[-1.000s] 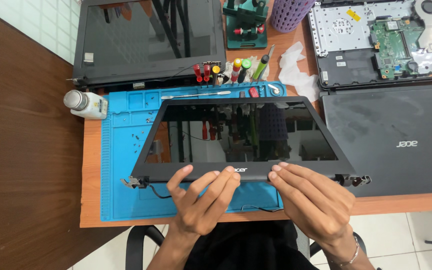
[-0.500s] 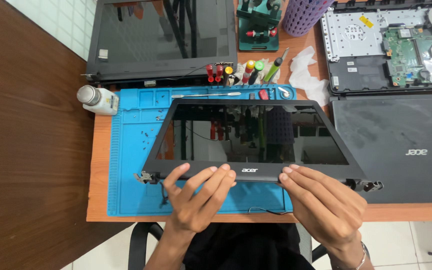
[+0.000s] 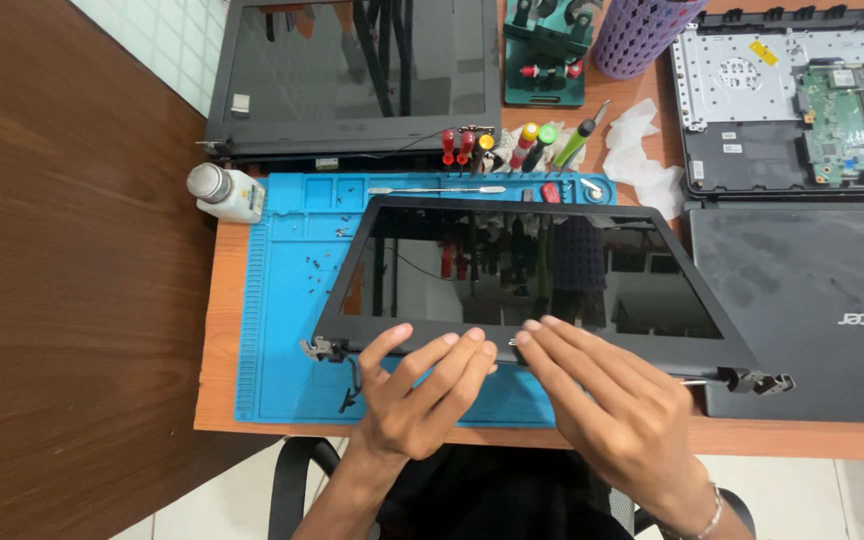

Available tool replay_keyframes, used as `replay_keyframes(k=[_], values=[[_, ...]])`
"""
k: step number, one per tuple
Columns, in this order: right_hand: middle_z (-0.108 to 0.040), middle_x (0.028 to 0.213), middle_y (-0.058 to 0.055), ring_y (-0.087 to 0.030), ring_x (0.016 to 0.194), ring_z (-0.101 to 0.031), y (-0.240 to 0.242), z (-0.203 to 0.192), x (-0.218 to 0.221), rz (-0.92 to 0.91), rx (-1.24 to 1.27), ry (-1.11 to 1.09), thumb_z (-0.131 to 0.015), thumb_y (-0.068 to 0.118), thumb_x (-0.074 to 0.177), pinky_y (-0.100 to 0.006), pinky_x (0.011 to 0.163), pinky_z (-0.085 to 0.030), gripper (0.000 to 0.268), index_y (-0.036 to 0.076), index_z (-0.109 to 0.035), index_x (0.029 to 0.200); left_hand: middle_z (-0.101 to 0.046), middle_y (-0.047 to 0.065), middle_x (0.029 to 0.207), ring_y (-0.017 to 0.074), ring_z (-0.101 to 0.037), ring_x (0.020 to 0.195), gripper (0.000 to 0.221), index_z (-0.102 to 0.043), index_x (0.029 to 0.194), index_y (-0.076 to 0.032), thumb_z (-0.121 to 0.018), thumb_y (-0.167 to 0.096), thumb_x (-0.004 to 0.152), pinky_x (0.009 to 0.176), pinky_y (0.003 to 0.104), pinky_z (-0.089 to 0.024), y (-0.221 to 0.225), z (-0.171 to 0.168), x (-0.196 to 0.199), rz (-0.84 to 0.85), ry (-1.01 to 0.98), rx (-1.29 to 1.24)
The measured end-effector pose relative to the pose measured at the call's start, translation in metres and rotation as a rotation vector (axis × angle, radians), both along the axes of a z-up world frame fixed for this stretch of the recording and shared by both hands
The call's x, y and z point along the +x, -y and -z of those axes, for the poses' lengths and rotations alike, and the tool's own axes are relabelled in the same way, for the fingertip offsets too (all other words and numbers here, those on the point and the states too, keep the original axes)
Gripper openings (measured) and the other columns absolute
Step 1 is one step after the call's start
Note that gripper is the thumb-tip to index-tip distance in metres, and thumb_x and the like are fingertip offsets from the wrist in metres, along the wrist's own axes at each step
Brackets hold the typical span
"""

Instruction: The person assembles a laptop by pressing the bezel onto the screen assembly, then picks up a screwdriver and points it toward the screen before placing the screen assembly into the main laptop chassis and connecting a ribbon cable.

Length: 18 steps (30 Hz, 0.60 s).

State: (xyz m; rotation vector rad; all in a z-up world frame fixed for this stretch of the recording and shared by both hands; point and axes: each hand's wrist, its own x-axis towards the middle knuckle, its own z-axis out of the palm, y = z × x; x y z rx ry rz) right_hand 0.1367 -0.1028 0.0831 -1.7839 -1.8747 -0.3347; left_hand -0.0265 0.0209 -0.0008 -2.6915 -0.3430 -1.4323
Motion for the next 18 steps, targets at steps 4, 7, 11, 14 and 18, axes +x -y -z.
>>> replay_keyframes(k=[4,7,11,14,18], values=[[-0.077,0.109,-0.011,-0.027,0.107,-0.074,-0.006,0.008,-0.001,-0.030,0.030,0.019,-0.068,-0.009,0.076,-0.039,0.093,-0.060,0.034,-0.002,-0.075,0.109,-0.076,-0.007,0.111,0.0091,-0.065,0.104,0.016,-0.074,0.110,-0.015,-0.082,-0.022,0.097,0.111,0.039,-0.038,-0.002,-0.001,-0.001,0.007,0.006,-0.013],[-0.077,0.109,-0.011,-0.027,0.108,-0.074,-0.005,0.013,-0.001,-0.026,0.050,0.006,-0.068,-0.010,0.078,-0.038,0.095,-0.060,0.032,-0.002,-0.075,0.109,-0.076,-0.005,0.111,0.0094,-0.068,0.106,0.015,-0.074,0.111,-0.014,-0.082,-0.017,0.098,0.112,0.038,-0.038,-0.003,-0.005,-0.008,0.011,-0.013,-0.019],[-0.077,0.109,-0.011,-0.026,0.107,-0.074,-0.003,0.015,-0.001,-0.012,0.049,0.000,-0.069,-0.010,0.079,-0.038,0.095,-0.060,0.031,-0.001,-0.076,0.108,-0.077,-0.001,0.110,0.0128,-0.070,0.106,0.020,-0.075,0.112,-0.011,-0.083,-0.013,0.094,0.108,0.038,-0.044,-0.006,-0.006,-0.012,0.009,-0.008,-0.041],[-0.077,0.109,-0.010,-0.026,0.107,-0.074,-0.002,0.017,-0.002,-0.005,0.052,0.001,-0.070,-0.009,0.079,-0.038,0.095,-0.060,0.032,0.000,-0.076,0.109,-0.076,0.000,0.109,0.0143,-0.070,0.106,0.020,-0.074,0.111,-0.010,-0.084,-0.010,0.094,0.104,0.038,-0.049,-0.006,-0.004,-0.012,0.027,0.012,-0.056],[-0.077,0.109,-0.010,-0.025,0.107,-0.074,-0.002,0.016,-0.003,0.001,0.051,-0.006,-0.070,-0.009,0.078,-0.038,0.095,-0.060,0.032,0.000,-0.076,0.109,-0.075,0.001,0.110,0.0151,-0.069,0.105,0.020,-0.074,0.111,-0.008,-0.083,-0.010,0.094,0.105,0.039,-0.050,-0.006,-0.003,-0.010,0.055,0.023,-0.083]])
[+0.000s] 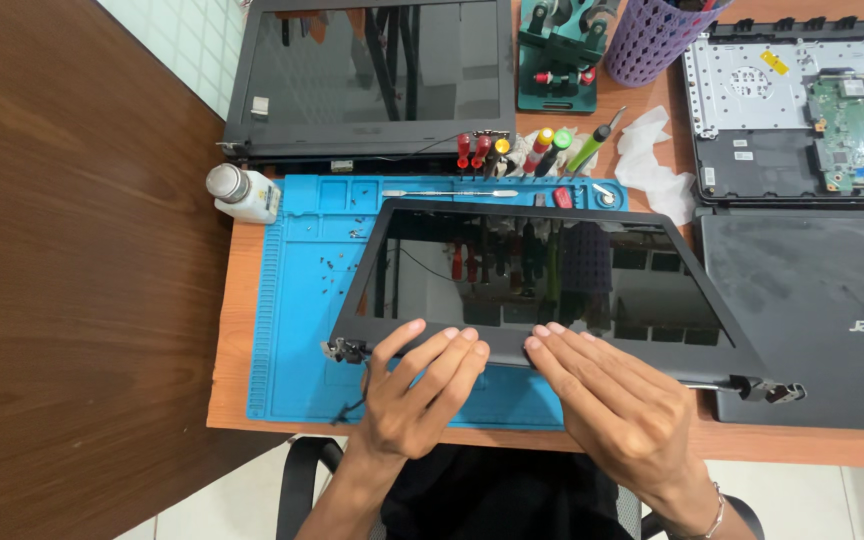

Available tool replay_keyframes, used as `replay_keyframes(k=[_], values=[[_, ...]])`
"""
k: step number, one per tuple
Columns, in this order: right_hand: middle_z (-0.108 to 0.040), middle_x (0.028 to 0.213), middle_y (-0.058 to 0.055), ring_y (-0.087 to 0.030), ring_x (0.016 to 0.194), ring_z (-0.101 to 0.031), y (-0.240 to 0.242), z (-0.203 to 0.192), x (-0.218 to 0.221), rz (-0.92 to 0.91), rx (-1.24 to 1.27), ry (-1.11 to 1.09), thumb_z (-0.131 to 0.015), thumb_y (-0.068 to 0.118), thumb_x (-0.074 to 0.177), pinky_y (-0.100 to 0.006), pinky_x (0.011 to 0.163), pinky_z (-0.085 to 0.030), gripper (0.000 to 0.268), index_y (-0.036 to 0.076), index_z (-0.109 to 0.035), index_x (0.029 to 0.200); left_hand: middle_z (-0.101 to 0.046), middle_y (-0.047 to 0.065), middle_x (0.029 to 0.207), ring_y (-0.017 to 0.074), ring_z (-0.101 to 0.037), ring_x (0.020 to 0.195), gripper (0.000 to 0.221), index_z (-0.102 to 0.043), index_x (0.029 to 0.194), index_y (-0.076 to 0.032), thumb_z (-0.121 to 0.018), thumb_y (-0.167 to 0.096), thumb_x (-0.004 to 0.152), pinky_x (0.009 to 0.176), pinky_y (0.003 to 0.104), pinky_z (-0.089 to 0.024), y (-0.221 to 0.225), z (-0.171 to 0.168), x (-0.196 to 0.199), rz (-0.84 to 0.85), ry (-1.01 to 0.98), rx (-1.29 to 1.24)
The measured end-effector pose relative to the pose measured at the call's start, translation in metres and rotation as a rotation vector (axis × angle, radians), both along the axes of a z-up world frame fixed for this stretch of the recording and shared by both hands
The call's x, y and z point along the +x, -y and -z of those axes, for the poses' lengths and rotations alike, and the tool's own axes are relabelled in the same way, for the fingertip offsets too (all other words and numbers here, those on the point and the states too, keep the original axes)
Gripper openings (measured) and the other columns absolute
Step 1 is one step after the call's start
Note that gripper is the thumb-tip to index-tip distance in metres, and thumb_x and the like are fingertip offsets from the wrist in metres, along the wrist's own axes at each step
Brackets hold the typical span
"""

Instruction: The person assembles a laptop by pressing the bezel onto the screen assembly, then picks up a screwdriver and points it toward the screen before placing the screen assembly into the main laptop chassis and connecting a ribbon cable.

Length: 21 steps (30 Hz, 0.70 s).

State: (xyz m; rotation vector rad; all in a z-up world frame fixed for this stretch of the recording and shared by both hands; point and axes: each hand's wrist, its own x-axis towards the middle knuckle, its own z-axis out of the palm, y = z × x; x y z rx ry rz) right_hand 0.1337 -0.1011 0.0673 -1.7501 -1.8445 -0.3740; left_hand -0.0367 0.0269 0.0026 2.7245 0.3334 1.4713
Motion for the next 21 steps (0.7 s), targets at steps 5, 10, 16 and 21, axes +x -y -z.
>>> replay_keyframes(k=[5,10,16,21], values=[[-0.077,0.108,-0.010,-0.026,0.106,-0.075,-0.001,-0.004,0.000,0.005,0.002,-0.007,-0.071,-0.010,0.077,-0.037,0.094,-0.060,0.032,0.000,-0.076,0.107,-0.075,0.003,0.111,0.0158,-0.070,0.108,0.021,-0.073,0.113,-0.006,-0.082,-0.011,0.094,0.107,0.041,-0.050,-0.002,-0.004,-0.003,0.016,-0.026,-0.007],[-0.077,0.107,-0.009,-0.025,0.105,-0.075,-0.001,-0.005,-0.001,0.027,0.012,-0.026,-0.072,-0.009,0.078,-0.037,0.094,-0.060,0.029,0.001,-0.077,0.105,-0.076,0.004,0.111,0.0179,-0.071,0.109,0.022,-0.074,0.113,-0.006,-0.081,-0.010,0.093,0.106,0.039,-0.054,-0.005,-0.004,-0.009,-0.003,-0.023,-0.026],[-0.077,0.105,-0.011,-0.026,0.103,-0.075,-0.002,-0.009,-0.005,0.040,-0.002,-0.041,-0.073,-0.007,0.077,-0.038,0.093,-0.060,0.029,0.001,-0.077,0.105,-0.075,0.005,0.108,0.0186,-0.071,0.106,0.019,-0.074,0.110,-0.004,-0.082,-0.007,0.093,0.103,0.039,-0.056,-0.007,-0.002,-0.007,0.023,0.009,-0.012],[-0.076,0.105,-0.011,-0.027,0.104,-0.075,-0.010,-0.010,-0.014,-0.018,0.018,-0.056,-0.077,-0.001,0.081,-0.039,0.093,-0.060,0.024,-0.001,-0.076,0.105,-0.075,0.007,0.107,0.0190,-0.071,0.105,0.017,-0.074,0.108,-0.003,-0.082,-0.005,0.093,0.102,0.038,-0.057,-0.009,-0.007,-0.006,0.042,0.026,0.010]])
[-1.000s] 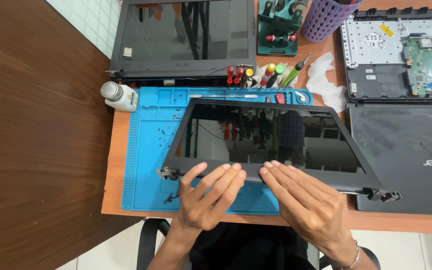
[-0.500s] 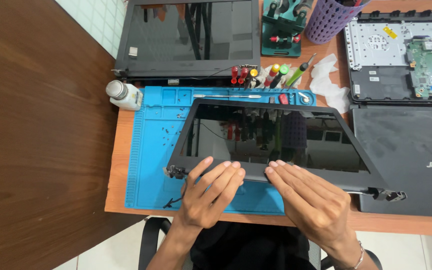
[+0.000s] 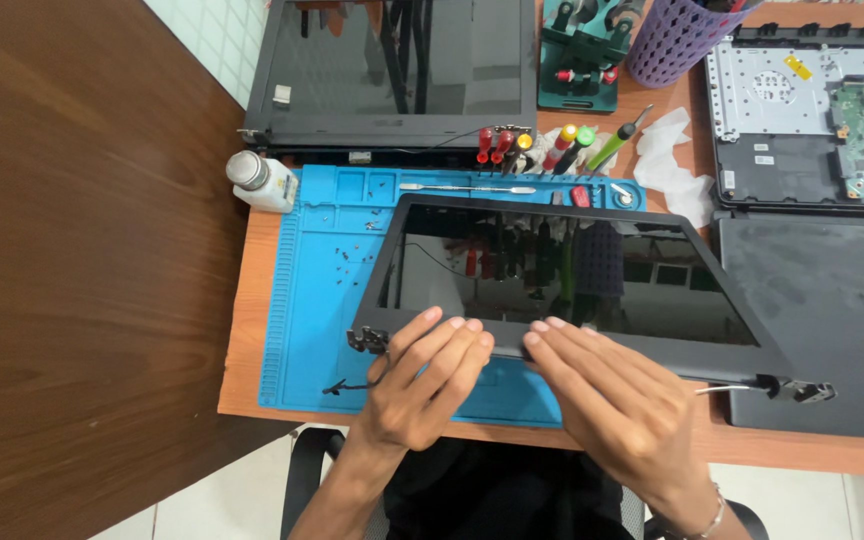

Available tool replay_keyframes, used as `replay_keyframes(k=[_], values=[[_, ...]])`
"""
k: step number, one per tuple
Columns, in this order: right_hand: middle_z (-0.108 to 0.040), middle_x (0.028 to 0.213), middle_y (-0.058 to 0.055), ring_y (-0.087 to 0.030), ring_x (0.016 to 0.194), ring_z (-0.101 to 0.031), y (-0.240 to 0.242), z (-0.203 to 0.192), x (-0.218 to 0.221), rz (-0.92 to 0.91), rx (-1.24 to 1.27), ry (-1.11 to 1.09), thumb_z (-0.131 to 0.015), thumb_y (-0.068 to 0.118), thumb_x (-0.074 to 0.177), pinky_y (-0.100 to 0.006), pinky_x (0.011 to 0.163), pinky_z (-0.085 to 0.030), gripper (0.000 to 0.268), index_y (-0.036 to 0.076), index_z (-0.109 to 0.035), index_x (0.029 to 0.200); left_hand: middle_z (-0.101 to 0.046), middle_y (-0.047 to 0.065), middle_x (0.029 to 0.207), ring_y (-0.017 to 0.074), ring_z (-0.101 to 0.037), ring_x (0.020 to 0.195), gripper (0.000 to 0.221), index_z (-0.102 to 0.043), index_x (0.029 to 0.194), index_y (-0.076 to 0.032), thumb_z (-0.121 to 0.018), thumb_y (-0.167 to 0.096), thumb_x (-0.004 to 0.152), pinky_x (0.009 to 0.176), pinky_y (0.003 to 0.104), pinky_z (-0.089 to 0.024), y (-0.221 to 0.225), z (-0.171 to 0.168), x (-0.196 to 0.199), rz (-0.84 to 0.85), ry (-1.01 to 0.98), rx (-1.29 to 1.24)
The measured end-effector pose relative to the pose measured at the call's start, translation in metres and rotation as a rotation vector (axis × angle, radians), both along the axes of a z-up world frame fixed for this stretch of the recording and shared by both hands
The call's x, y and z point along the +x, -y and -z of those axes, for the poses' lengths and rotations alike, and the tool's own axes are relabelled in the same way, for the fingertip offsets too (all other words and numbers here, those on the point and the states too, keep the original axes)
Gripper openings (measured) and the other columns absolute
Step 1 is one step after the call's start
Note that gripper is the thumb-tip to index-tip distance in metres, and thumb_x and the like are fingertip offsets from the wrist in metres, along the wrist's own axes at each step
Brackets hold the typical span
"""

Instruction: The person assembles a laptop by pressing the bezel onto the screen assembly, then picks up a screwdriver and points it toward the screen before placing the screen assembly into the main laptop chassis and connecting a ribbon cable.

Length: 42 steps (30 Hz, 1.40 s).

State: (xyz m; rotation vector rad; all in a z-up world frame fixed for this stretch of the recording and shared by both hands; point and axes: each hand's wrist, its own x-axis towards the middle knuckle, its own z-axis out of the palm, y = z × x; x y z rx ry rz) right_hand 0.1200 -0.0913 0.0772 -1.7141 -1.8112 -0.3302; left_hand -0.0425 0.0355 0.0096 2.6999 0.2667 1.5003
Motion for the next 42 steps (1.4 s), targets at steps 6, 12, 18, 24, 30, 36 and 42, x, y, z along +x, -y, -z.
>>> replay_keyframes(k=[6,12,18,24,30,36,42], values=[[-0.077,0.107,-0.011,-0.028,0.106,-0.075,-0.011,0.009,-0.005,-0.055,0.043,0.015,-0.070,-0.009,0.080,-0.039,0.094,-0.061,0.027,-0.001,-0.076,0.106,-0.074,0.011,0.110,0.0239,-0.072,0.107,0.021,-0.073,0.111,0.002,-0.081,-0.003,0.093,0.103,0.039,-0.058,0.003,-0.013,-0.006,0.014,-0.008,-0.002],[-0.077,0.104,-0.012,-0.027,0.104,-0.075,-0.011,0.008,-0.008,-0.013,0.053,-0.007,-0.072,-0.009,0.081,-0.038,0.093,-0.061,0.025,-0.001,-0.077,0.104,-0.071,0.012,0.110,0.0226,-0.073,0.097,0.030,-0.066,0.118,0.002,-0.077,-0.001,0.091,0.088,0.037,-0.063,0.038,-0.052,-0.057,0.132,-0.076,-0.323],[-0.077,0.104,-0.012,-0.027,0.103,-0.076,-0.011,0.007,-0.008,-0.009,0.036,0.002,-0.071,-0.012,0.079,-0.038,0.093,-0.062,0.027,-0.002,-0.077,0.103,-0.068,-0.005,0.102,0.0080,-0.068,0.075,0.030,-0.071,0.115,-0.013,-0.087,-0.018,0.091,0.065,0.024,-0.060,0.054,-0.045,-0.086,-0.041,-0.057,-0.426],[-0.077,0.104,-0.012,-0.027,0.104,-0.075,-0.010,0.007,-0.009,-0.009,0.034,-0.002,-0.071,-0.012,0.078,-0.039,0.094,-0.061,0.027,-0.002,-0.076,0.103,-0.072,-0.006,0.108,0.0159,-0.061,0.099,0.025,-0.078,0.111,-0.016,-0.084,-0.028,0.089,0.095,0.045,-0.046,0.036,-0.055,-0.066,-0.277,-0.271,-0.101],[-0.077,0.103,-0.011,-0.026,0.104,-0.075,-0.011,0.007,-0.011,0.007,0.054,-0.004,-0.072,-0.011,0.080,-0.038,0.094,-0.061,0.026,-0.001,-0.076,0.103,-0.072,-0.009,0.112,0.0138,-0.061,0.110,0.020,-0.078,0.111,-0.016,-0.084,-0.025,0.094,0.115,0.050,-0.035,0.001,-0.031,-0.034,-0.196,-0.200,-0.042],[-0.077,0.101,-0.011,-0.027,0.103,-0.076,-0.010,0.007,-0.010,0.004,0.037,0.005,-0.071,-0.012,0.077,-0.038,0.092,-0.061,0.027,-0.001,-0.077,0.101,-0.072,-0.006,0.107,0.0165,-0.061,0.109,0.030,-0.077,0.109,-0.014,-0.083,-0.036,0.089,0.114,0.057,-0.031,-0.001,-0.025,-0.034,-0.091,-0.181,-0.145],[-0.078,0.102,-0.011,-0.026,0.103,-0.076,-0.011,0.010,-0.011,0.015,0.055,-0.008,-0.072,-0.012,0.078,-0.038,0.093,-0.062,0.027,0.000,-0.077,0.102,-0.073,-0.008,0.104,0.0152,-0.064,0.109,0.020,-0.078,0.107,-0.015,-0.084,-0.027,0.092,0.118,0.055,-0.032,0.000,-0.029,-0.031,-0.156,-0.202,-0.104]])
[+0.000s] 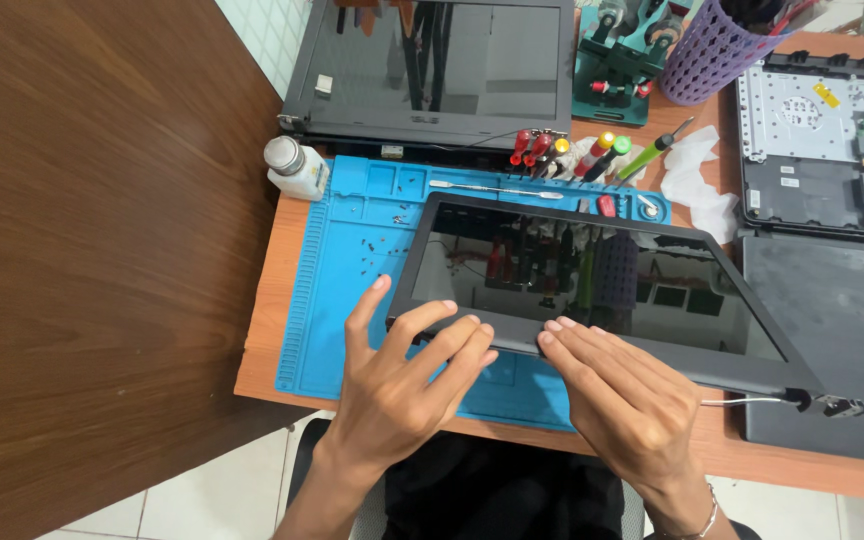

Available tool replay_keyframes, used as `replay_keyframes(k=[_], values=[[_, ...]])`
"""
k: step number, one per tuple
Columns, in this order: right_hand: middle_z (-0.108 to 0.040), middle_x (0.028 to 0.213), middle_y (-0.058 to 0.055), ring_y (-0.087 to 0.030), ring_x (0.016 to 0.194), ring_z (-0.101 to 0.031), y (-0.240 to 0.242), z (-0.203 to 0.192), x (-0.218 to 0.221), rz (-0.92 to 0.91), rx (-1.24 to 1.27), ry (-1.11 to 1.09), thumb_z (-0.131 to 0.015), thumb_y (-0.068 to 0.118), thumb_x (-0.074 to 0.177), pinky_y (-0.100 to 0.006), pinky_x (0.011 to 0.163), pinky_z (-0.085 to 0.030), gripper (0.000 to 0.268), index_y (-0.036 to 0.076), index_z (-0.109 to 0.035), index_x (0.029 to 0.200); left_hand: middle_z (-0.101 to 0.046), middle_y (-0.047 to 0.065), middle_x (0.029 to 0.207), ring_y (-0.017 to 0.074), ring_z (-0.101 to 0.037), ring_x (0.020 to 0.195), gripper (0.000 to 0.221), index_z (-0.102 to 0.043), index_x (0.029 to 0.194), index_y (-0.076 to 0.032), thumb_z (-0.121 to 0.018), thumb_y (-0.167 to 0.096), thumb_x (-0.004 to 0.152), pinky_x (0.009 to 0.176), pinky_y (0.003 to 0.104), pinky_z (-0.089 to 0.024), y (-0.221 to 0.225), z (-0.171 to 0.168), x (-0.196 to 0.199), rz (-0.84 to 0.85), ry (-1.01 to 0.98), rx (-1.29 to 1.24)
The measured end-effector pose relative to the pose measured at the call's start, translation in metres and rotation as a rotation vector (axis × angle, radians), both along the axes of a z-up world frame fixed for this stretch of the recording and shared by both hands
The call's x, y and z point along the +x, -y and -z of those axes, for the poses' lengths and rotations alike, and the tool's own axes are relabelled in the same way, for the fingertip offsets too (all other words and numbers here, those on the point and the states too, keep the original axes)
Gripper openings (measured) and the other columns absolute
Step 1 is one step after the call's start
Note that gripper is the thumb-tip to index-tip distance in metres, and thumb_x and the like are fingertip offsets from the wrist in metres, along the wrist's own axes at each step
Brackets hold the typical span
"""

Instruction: The person assembles a laptop by pressing the bezel onto the screen assembly, then picks up a screwdriver and points it toward the screen before placing the screen assembly into the main laptop chassis and connecting a ribbon cable.

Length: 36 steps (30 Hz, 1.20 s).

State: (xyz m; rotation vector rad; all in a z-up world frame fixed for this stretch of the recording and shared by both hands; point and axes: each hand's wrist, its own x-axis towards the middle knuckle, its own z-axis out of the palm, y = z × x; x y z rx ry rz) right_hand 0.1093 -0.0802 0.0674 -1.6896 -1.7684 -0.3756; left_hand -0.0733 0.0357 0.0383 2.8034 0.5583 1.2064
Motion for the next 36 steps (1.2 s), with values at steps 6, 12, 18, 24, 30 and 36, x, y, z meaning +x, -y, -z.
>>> replay_keyframes(k=[6,12,18,24,30,36], values=[[-0.078,0.102,-0.011,-0.026,0.103,-0.076,0.000,-0.001,0.000,-0.008,0.001,0.000,-0.073,-0.011,0.079,-0.037,0.093,-0.062,0.026,0.000,-0.077,0.101,-0.073,-0.009,0.104,0.0124,-0.065,0.107,0.012,-0.079,0.103,-0.016,-0.083,-0.021,0.093,0.118,0.053,-0.032,-0.003,0.009,0.001,0.014,0.027,0.068],[-0.078,0.101,-0.011,-0.026,0.102,-0.076,0.000,-0.001,0.001,-0.006,-0.007,-0.006,-0.073,-0.011,0.078,-0.038,0.093,-0.062,0.026,0.000,-0.077,0.101,-0.072,-0.010,0.097,0.0090,-0.066,0.104,0.007,-0.078,0.095,-0.018,-0.085,-0.016,0.094,0.119,0.049,-0.032,-0.004,0.026,0.005,0.016,0.081,0.149],[-0.077,0.102,-0.011,-0.027,0.103,-0.075,0.000,0.000,0.001,-0.011,-0.002,-0.009,-0.073,-0.010,0.077,-0.038,0.093,-0.061,0.027,-0.001,-0.077,0.101,-0.072,-0.011,0.099,0.0079,-0.066,0.104,0.010,-0.076,0.096,-0.020,-0.086,-0.018,0.094,0.119,0.049,-0.031,-0.004,0.037,0.008,0.001,0.114,0.194],[-0.077,0.102,-0.012,-0.027,0.103,-0.076,0.002,-0.002,0.002,-0.019,-0.018,-0.029,-0.074,-0.009,0.078,-0.039,0.093,-0.061,0.025,-0.001,-0.076,0.102,-0.074,-0.012,0.107,0.0086,-0.063,0.109,0.014,-0.077,0.107,-0.022,-0.084,-0.027,0.096,0.121,0.048,-0.028,-0.005,0.031,-0.001,-0.036,0.075,0.245],[-0.077,0.103,-0.011,-0.027,0.102,-0.076,0.002,-0.001,0.001,-0.005,-0.008,-0.044,-0.075,-0.009,0.079,-0.038,0.093,-0.061,0.025,-0.001,-0.077,0.103,-0.074,-0.013,0.106,0.0069,-0.062,0.111,0.011,-0.077,0.105,-0.024,-0.083,-0.020,0.096,0.123,0.047,-0.025,-0.010,0.032,-0.005,-0.061,0.075,0.302],[-0.077,0.101,-0.011,-0.027,0.101,-0.076,0.000,-0.004,-0.002,0.009,-0.021,-0.043,-0.075,-0.008,0.079,-0.038,0.092,-0.062,0.023,-0.001,-0.076,0.101,-0.073,-0.013,0.099,0.0055,-0.062,0.107,0.011,-0.078,0.103,-0.022,-0.084,-0.016,0.095,0.122,0.045,-0.029,-0.009,0.038,-0.002,-0.048,0.083,0.303]])
